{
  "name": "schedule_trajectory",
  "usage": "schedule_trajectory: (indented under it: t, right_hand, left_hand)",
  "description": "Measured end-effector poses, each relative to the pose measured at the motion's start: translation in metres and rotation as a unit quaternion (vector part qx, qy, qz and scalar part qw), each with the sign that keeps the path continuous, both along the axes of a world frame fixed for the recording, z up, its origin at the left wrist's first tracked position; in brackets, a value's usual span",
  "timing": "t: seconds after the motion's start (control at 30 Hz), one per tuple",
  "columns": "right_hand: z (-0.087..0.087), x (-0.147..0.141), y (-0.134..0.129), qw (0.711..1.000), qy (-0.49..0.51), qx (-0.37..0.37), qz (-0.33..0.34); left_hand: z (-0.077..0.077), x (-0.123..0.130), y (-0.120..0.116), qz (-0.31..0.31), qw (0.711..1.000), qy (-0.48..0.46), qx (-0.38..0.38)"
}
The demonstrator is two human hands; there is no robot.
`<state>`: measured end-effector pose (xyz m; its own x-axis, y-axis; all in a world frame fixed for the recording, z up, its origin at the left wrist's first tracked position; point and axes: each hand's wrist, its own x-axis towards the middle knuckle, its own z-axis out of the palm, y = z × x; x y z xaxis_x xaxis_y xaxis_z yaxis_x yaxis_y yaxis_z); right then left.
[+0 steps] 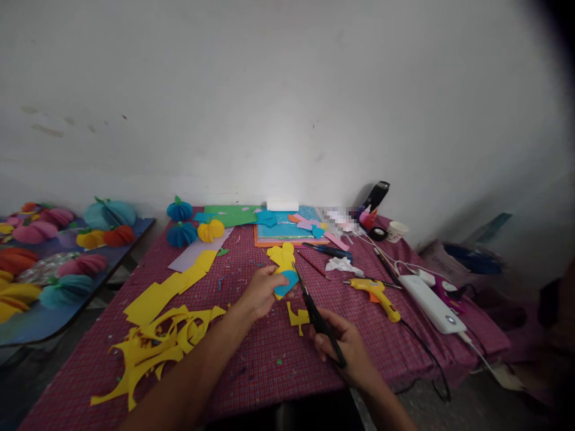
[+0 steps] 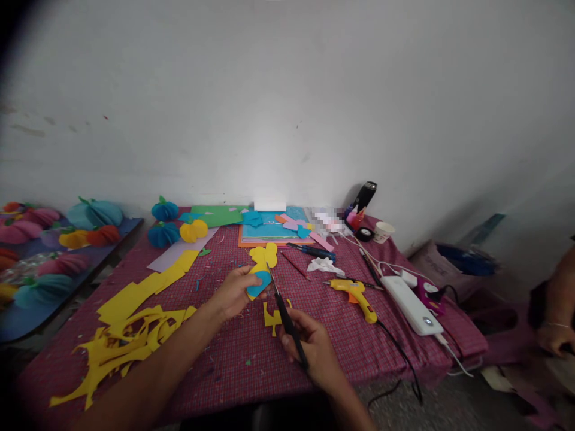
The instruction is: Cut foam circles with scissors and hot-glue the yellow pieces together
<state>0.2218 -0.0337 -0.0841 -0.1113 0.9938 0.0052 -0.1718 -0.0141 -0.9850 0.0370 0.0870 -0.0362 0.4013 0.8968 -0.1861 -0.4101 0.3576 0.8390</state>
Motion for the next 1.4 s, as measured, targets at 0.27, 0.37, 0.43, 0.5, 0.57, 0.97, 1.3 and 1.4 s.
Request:
schedule_trajectory:
  t: [0.27, 0.37, 0.43, 0.5, 0.57, 0.97, 1.3, 1.4]
  right_hand:
    - [0.0012, -0.0018, -0.0011, 0.995, 0.097, -0.015, -0.006]
    - [0.0001, -0.0009, -0.0002, 0.994, 0.112, -0.014, -0.001]
    - [0.0003, -0.0004, -0.0002, 0.994, 0.109, -0.016, -0.003]
    - [0.0009, -0.0003, -0.0005, 0.994, 0.105, -0.018, -0.006]
    - [0.0011, -0.0004, -0.0007, 0.994, 0.105, -0.021, -0.006]
    - [0.0006, -0.0008, -0.0004, 0.996, 0.080, -0.031, -0.014]
    - [0.0001, 0.0027, -0.0002, 0.991, 0.121, -0.056, -0.001]
    - [0.0004, 0.0024, 0.0002, 0.992, 0.116, -0.055, 0.001]
  left_hand:
    - [-0.0036, 0.0012, 0.0004, -0.007, 1.000, 0.000, -0.005]
    - [-0.0051, 0.0016, 0.0002, -0.007, 1.000, 0.004, -0.009]
    - [-0.0053, 0.0020, -0.0001, -0.004, 1.000, 0.006, -0.010]
    - [-0.0051, 0.0024, -0.0004, -0.002, 1.000, 0.006, -0.009]
    - [-0.0047, 0.0028, -0.0004, 0.000, 1.000, 0.005, -0.007]
    - [-0.0062, 0.0032, -0.0004, 0.000, 1.000, 0.003, -0.011]
    - [-0.0028, 0.0043, -0.0024, 0.002, 1.000, -0.016, -0.020]
    - [-0.0049, 0.0050, -0.0017, 0.002, 1.000, -0.014, -0.025]
